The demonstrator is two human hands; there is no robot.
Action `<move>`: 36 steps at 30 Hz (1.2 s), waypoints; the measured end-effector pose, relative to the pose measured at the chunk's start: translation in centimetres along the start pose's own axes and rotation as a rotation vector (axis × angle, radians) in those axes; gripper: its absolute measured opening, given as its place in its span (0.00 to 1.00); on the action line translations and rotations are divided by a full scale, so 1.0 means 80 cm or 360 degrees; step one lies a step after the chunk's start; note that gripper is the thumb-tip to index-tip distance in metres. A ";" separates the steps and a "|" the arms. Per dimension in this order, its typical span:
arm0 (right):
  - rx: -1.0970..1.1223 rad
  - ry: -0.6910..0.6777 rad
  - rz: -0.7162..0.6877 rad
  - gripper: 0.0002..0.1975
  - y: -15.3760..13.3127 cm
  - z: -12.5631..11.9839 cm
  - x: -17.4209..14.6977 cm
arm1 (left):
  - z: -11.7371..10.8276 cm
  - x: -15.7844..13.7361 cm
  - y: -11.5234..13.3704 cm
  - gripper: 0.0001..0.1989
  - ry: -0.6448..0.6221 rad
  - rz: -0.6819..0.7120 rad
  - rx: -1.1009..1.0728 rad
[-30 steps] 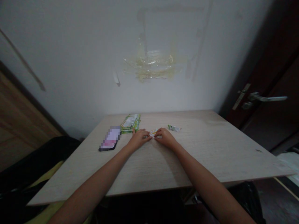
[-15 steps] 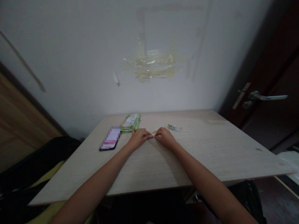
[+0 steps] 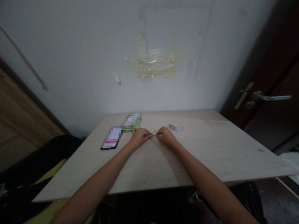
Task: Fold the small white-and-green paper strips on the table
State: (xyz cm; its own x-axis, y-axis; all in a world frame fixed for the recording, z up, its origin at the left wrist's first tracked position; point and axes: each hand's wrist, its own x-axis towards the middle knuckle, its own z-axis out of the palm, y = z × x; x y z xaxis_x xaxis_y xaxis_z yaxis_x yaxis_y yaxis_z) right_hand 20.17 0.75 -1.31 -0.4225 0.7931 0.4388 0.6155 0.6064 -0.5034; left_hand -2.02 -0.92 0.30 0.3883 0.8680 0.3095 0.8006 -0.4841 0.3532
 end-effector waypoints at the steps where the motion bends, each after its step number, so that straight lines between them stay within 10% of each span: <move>1: 0.0004 -0.0002 0.0000 0.05 0.000 0.000 0.000 | 0.001 0.000 0.000 0.13 0.0000 0.0005 -0.0001; 36: -0.0013 0.0001 0.0042 0.06 0.003 0.001 0.001 | 0.006 0.001 -0.001 0.12 -0.0007 -0.0072 0.0035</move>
State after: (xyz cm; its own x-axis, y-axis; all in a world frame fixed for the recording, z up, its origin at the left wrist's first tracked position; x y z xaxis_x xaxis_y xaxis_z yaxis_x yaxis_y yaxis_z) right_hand 20.24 0.92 -1.42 -0.4055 0.8087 0.4262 0.6316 0.5849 -0.5089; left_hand -1.88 -0.77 -0.13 0.3537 0.8893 0.2897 0.8271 -0.4420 0.3471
